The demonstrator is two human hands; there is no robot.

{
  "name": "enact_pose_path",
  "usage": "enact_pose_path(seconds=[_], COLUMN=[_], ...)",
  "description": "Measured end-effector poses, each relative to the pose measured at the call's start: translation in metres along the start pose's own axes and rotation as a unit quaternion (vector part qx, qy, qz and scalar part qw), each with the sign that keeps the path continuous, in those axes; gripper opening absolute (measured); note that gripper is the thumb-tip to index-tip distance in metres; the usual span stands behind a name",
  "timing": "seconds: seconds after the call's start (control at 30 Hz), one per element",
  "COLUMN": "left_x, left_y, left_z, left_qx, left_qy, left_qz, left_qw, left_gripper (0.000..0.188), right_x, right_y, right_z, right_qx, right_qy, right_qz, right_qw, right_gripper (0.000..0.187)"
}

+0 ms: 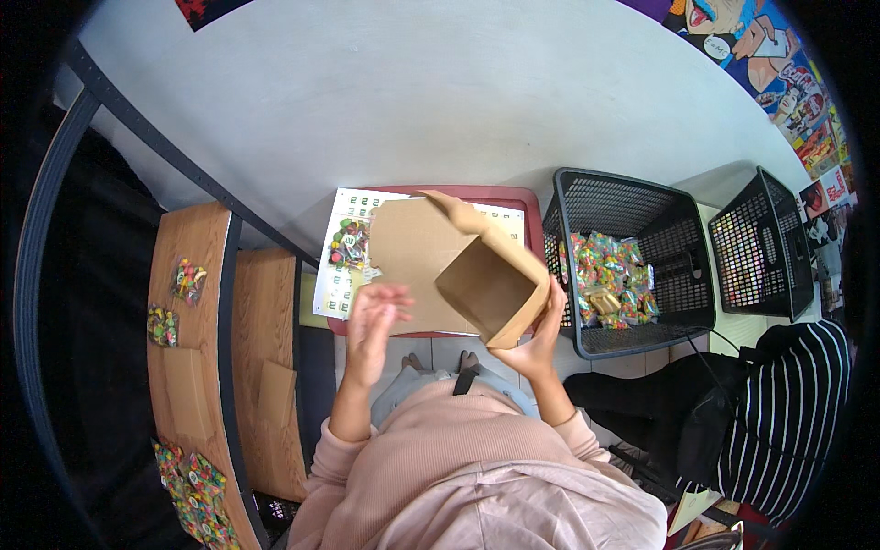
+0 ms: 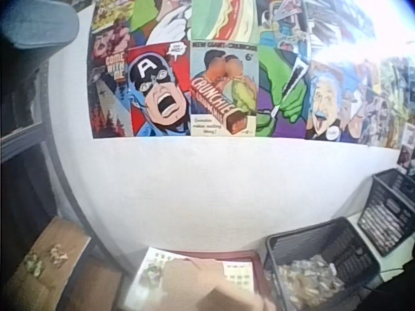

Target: The person folds a flat piece of cardboard into a small rectangular box. They then place a small bag of colorful candies into the box and close the lid. Finally, they place the completed box onto a wooden shelf.

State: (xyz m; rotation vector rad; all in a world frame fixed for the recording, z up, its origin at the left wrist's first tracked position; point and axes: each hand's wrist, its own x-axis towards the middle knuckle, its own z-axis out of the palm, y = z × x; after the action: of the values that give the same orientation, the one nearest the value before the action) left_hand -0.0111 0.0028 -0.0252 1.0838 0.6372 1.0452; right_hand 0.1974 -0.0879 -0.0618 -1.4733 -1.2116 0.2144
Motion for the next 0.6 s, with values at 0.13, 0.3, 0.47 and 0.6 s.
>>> enact_pose_path(seconds=[0.13, 0.3, 0.47, 0.6], left_x=[0.004, 0.012, 0.02, 0.025], left_y=[-0.001, -0.003, 0.006, 0.005], left_z=[0.028, 0.042, 0.05, 0.05], left_qx=[-0.05, -0.061, -0.07, -0.057], left_qy=[-0.077, -0.064, -0.017, -0.017], left_qz=[-0.024, 0.031, 0.036, 0.077], left_qw=[0.995, 0.996, 0.997, 0.995], left_gripper=[0.049, 0.039, 0.022, 0.019], right_x=[-0.003, -0.012, -0.021, -0.019], right_y=[-0.011, -0.01, -0.016, -0.02], right_z=[0.012, 0.022, 0.018, 0.012], right_qx=[-0.112, -0.075, -0.062, 0.004], right_qy=[0.015, 0.025, -0.036, -0.133], right_qz=[-0.118, -0.125, -0.132, -0.09], right_qw=[0.987, 0.989, 0.989, 0.987], right_gripper=[0.109, 0.107, 0.108, 0.113])
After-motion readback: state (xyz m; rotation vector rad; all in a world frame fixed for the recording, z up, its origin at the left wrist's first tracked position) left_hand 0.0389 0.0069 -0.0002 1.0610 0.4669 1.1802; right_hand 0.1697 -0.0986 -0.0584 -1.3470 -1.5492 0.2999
